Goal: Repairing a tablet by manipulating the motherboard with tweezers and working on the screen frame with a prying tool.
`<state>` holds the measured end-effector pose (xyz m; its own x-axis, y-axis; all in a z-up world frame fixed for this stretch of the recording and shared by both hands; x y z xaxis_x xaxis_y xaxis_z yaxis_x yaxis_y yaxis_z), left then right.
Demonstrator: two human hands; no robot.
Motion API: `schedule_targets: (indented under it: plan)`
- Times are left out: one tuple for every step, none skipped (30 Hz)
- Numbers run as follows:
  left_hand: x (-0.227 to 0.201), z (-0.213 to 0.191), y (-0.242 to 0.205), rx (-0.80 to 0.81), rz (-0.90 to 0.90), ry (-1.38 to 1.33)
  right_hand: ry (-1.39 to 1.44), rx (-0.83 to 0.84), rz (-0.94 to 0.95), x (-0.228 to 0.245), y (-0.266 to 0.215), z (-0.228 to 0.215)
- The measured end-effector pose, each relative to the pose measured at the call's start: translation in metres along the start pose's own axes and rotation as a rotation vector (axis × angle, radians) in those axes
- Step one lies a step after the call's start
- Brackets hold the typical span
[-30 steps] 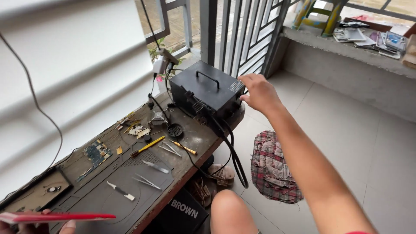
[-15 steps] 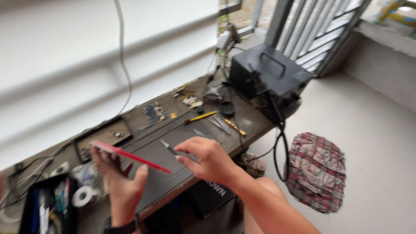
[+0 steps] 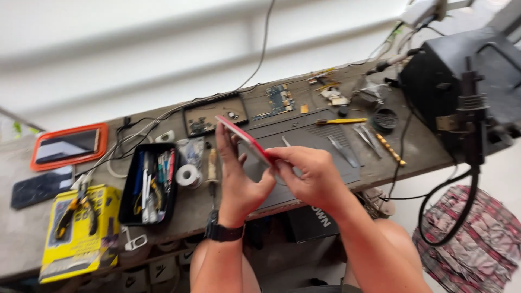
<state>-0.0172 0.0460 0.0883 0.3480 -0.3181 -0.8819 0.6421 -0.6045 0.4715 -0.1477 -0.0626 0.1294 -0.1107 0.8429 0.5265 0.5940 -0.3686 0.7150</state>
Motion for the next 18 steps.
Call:
schedule_targets:
  plan:
    - [0.0012, -0.0015, -0.0008, -0.006, -0.004, -0.005, -0.012, 0.024, -0.003, 0.0038, 0.0020, -0.0025]
    - [0.0024, -0.0027, -0.0016, -0.012, -0.007, -0.010, -0.024, 0.049, -0.006, 0.0074, 0.0040, -0.0054]
    - [0.0036, -0.0049, -0.0017, -0.022, -0.012, -0.003, -0.014, 0.057, -0.008, 0.0085, 0.0044, -0.0046]
    - [0.0050, -0.0065, -0.0019, -0.021, -0.020, -0.017, -0.022, 0.066, 0.002, 0.0091, 0.0047, -0.0040]
    - [0.0067, -0.0059, -0.0025, -0.016, -0.028, -0.036, -0.036, 0.074, 0.015, 0.0095, 0.0039, -0.0056]
    - [0.0074, -0.0073, -0.0041, -0.021, -0.035, -0.035, -0.032, 0.081, 0.017, 0.0092, 0.0027, -0.0028]
    - [0.0081, -0.0075, -0.0046, -0.022, -0.030, -0.045, -0.043, 0.075, 0.021, 0.0087, 0.0017, -0.0014]
    - [0.0084, -0.0072, -0.0050, -0.022, -0.024, -0.055, -0.053, 0.069, 0.024, 0.0081, 0.0008, -0.0005]
    - [0.0076, -0.0078, -0.0051, -0.019, -0.025, -0.058, -0.057, 0.069, 0.026, 0.0074, -0.0008, 0.0009]
    - [0.0065, -0.0082, -0.0051, -0.018, -0.022, -0.059, -0.062, 0.060, 0.026, 0.0067, -0.0023, 0.0020]
    - [0.0055, -0.0087, -0.0052, -0.018, -0.020, -0.061, -0.066, 0.052, 0.025, 0.0060, -0.0036, 0.0030]
    - [0.0058, -0.0085, -0.0042, -0.017, -0.021, -0.064, -0.070, 0.052, 0.027, 0.0065, -0.0030, 0.0018]
    - [0.0062, -0.0087, -0.0046, -0.018, -0.017, -0.060, -0.069, 0.060, 0.025, 0.0072, -0.0031, 0.0012]
    - [0.0067, -0.0092, -0.0051, -0.020, -0.014, -0.057, -0.069, 0.067, 0.023, 0.0079, -0.0032, 0.0008]
    - [0.0069, -0.0082, -0.0049, -0.026, -0.019, -0.051, -0.062, 0.073, 0.023, 0.0077, -0.0034, 0.0001]
    - [0.0068, -0.0071, -0.0046, -0.023, -0.007, -0.052, -0.075, 0.071, 0.012, 0.0078, -0.0033, -0.0008]
    - [0.0065, -0.0061, -0.0027, -0.019, 0.010, -0.051, -0.087, 0.066, -0.003, 0.0074, -0.0019, -0.0016]
    - [0.0053, -0.0062, -0.0021, -0.026, 0.009, -0.044, -0.078, 0.069, -0.006, 0.0060, -0.0021, -0.0010]
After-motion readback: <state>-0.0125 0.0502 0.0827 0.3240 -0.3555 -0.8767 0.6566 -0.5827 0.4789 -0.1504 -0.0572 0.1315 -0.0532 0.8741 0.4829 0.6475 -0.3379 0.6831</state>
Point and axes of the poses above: each hand's wrist, its own y-axis towards the middle knuckle, its own z-axis out of the palm, x = y × z, the point moved 1 cm from there along y, towards the middle knuckle, and after that the axes turned 10 degrees about -y, right-handed, at the moved point
